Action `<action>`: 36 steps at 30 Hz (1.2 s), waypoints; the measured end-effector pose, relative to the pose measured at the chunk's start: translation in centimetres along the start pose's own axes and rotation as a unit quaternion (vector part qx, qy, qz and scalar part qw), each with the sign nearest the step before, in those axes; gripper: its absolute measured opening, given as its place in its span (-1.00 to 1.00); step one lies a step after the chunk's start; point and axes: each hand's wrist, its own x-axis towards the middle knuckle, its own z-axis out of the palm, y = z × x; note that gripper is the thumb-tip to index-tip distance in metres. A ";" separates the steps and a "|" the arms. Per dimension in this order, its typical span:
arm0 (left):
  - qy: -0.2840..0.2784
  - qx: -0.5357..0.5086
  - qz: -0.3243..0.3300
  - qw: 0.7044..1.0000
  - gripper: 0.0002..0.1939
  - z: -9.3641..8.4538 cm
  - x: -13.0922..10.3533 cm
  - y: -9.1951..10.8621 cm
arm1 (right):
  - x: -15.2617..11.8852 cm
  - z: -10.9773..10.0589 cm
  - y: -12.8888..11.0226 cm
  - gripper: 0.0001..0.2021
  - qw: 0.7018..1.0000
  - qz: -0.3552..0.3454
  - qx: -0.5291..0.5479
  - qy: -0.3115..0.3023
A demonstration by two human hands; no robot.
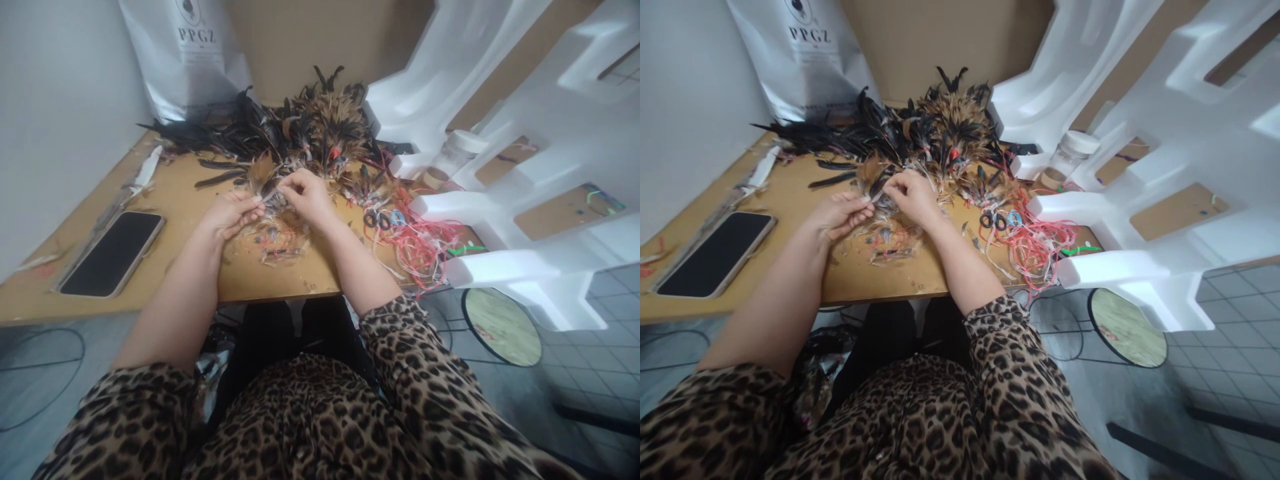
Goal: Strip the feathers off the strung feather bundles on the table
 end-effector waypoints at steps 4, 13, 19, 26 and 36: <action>-0.021 0.137 0.060 0.989 -0.89 -0.1 0.3 -0.9 | -0.3 0.2 -0.7 -0.74 0.995 -0.073 -0.059 -0.019; -0.111 0.269 0.092 0.952 -0.90 1.6 -1.3 -0.5 | 0.0 -0.8 -0.8 -0.79 0.990 -0.108 -0.001 -0.090; -0.158 0.268 0.091 0.946 -0.88 2.6 -2.7 0.2 | 0.6 -1.0 0.5 -0.84 0.960 0.015 0.244 -0.136; -0.021 0.056 0.125 0.990 -0.90 2.6 -2.0 0.3 | 0.6 1.5 1.3 -0.87 0.870 0.201 0.446 -0.059; 0.116 0.012 0.168 0.979 -0.92 1.7 0.2 -0.7 | -0.7 2.9 -1.8 -0.83 0.993 0.056 0.102 0.009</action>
